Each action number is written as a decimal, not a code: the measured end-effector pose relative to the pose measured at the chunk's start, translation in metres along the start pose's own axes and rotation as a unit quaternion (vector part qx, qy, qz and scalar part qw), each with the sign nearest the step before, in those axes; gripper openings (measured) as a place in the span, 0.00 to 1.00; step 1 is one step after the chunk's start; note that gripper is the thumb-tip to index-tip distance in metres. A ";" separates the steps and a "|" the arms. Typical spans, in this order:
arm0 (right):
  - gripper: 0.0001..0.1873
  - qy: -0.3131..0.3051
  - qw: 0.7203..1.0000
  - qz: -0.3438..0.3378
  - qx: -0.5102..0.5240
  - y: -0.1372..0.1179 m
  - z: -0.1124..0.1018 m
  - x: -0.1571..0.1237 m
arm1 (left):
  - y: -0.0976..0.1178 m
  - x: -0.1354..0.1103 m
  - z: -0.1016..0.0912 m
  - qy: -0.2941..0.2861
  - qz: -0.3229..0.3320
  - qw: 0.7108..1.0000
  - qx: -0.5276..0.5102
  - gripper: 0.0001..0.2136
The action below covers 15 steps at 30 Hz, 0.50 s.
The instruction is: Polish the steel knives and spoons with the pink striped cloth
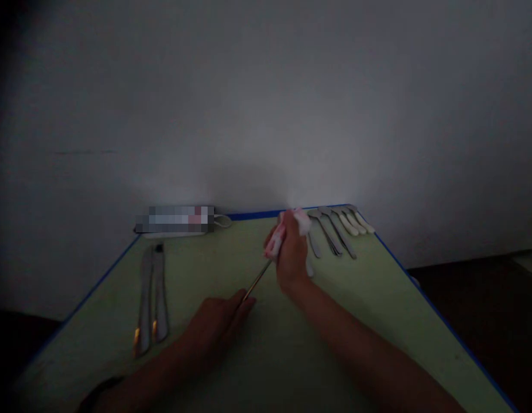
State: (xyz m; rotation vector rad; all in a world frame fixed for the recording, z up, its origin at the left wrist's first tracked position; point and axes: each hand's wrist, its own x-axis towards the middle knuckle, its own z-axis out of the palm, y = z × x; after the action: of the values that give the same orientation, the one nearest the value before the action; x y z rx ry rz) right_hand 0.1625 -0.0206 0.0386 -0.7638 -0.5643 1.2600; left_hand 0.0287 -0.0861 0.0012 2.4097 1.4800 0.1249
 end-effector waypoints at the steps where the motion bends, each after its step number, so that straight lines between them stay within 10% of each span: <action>1: 0.21 -0.007 0.999 0.028 -0.026 0.008 -0.001 -0.005 | 0.000 0.000 0.000 0.000 -0.003 1.000 0.006 0.19; 4: 0.23 -0.059 0.988 0.109 -0.093 0.025 -0.002 -0.015 | -0.001 0.001 0.000 0.007 -0.012 1.000 -0.011 0.18; 11: 0.19 0.004 1.000 -0.008 -0.011 0.000 -0.002 0.002 | 0.000 0.002 0.000 0.012 -0.001 1.000 0.027 0.20; 15: 0.19 -0.042 0.992 0.094 -0.070 0.023 -0.005 -0.014 | -0.001 0.002 0.003 0.014 0.003 0.999 0.045 0.18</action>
State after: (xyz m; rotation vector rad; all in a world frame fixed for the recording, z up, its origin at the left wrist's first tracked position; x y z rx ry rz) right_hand 0.1490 -0.0328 0.0183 -0.9017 -0.6661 1.4422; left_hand 0.0294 -0.0844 -0.0024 2.4935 1.5225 0.0952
